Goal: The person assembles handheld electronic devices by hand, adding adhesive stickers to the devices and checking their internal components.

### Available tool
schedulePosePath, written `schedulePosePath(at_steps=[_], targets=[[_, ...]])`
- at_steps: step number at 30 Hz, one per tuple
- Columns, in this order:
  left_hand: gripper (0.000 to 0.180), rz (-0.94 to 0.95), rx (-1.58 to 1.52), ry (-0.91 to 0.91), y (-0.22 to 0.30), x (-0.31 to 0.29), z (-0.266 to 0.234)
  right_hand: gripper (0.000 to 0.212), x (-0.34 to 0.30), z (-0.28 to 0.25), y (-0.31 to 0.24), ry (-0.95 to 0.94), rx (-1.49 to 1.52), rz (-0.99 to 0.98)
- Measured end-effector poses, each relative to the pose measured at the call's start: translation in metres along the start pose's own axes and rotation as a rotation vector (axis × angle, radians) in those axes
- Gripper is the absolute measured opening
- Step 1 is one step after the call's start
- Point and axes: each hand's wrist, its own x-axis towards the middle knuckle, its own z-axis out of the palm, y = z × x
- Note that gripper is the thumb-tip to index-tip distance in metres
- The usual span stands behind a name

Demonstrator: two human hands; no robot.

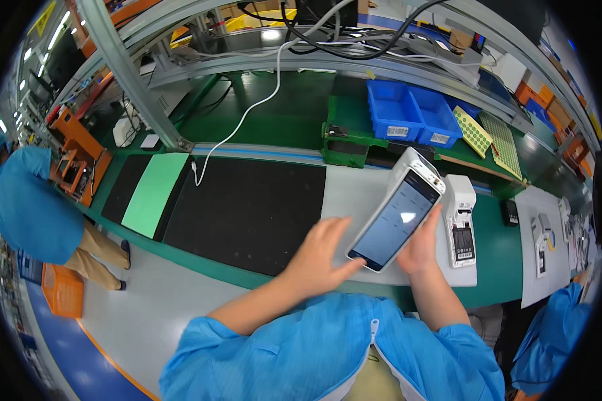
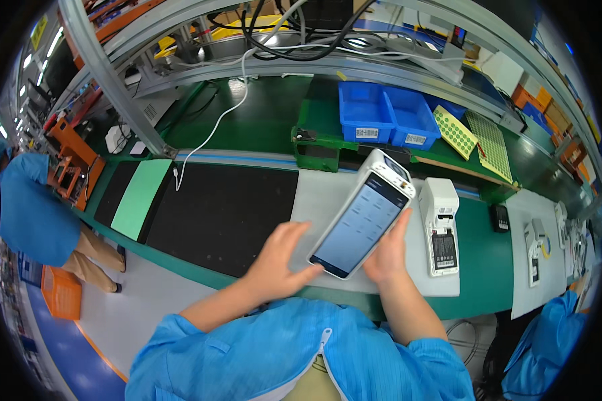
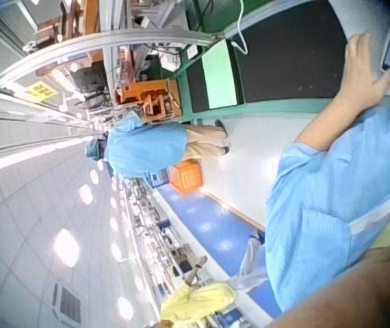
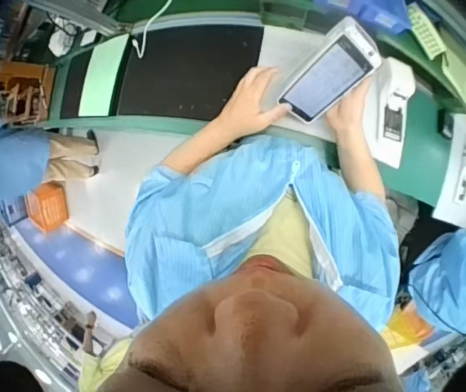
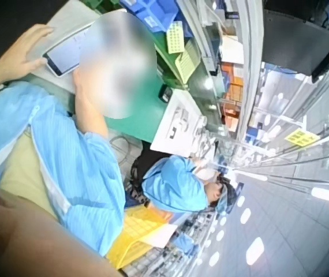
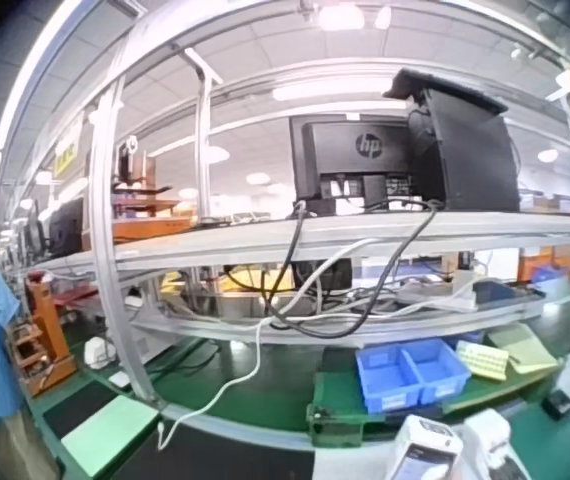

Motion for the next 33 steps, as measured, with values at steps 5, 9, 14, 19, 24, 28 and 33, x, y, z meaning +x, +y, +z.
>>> schedulePosePath(at_steps=[5, 9, 14, 19, 24, 28, 33], targets=[[0.016, 0.025, 0.440, 0.525, -0.094, 0.036, -0.074, 0.069, 0.000, -0.025, -0.017, 0.172, 0.006, 0.046], [0.014, -0.443, 0.553, 0.824, -0.176, 0.025, -0.143, 0.066, 0.005, -0.040, -0.018, 0.096, 0.043, 0.111], [0.027, -0.792, 0.673, 0.633, -0.240, 0.023, -0.194, 0.067, 0.013, -0.025, -0.015, 0.177, 0.106, 0.214], [0.040, -0.959, 0.797, 0.336, -0.276, 0.049, -0.187, 0.068, 0.015, -0.041, -0.016, 0.101, 0.106, 0.269], [0.035, -0.727, 0.539, 0.859, -0.306, 0.011, -0.230, 0.071, 0.019, -0.029, -0.020, 0.162, 0.161, 0.313], [0.026, -0.248, -0.364, 0.857, -0.178, 0.080, -0.173, 0.069, 0.019, -0.039, -0.028, 0.152, 0.246, 0.259], [0.020, -0.090, -0.156, 0.048, 0.002, 0.081, -0.083, 0.065, 0.011, -0.023, -0.031, 0.097, 0.263, 0.323]])
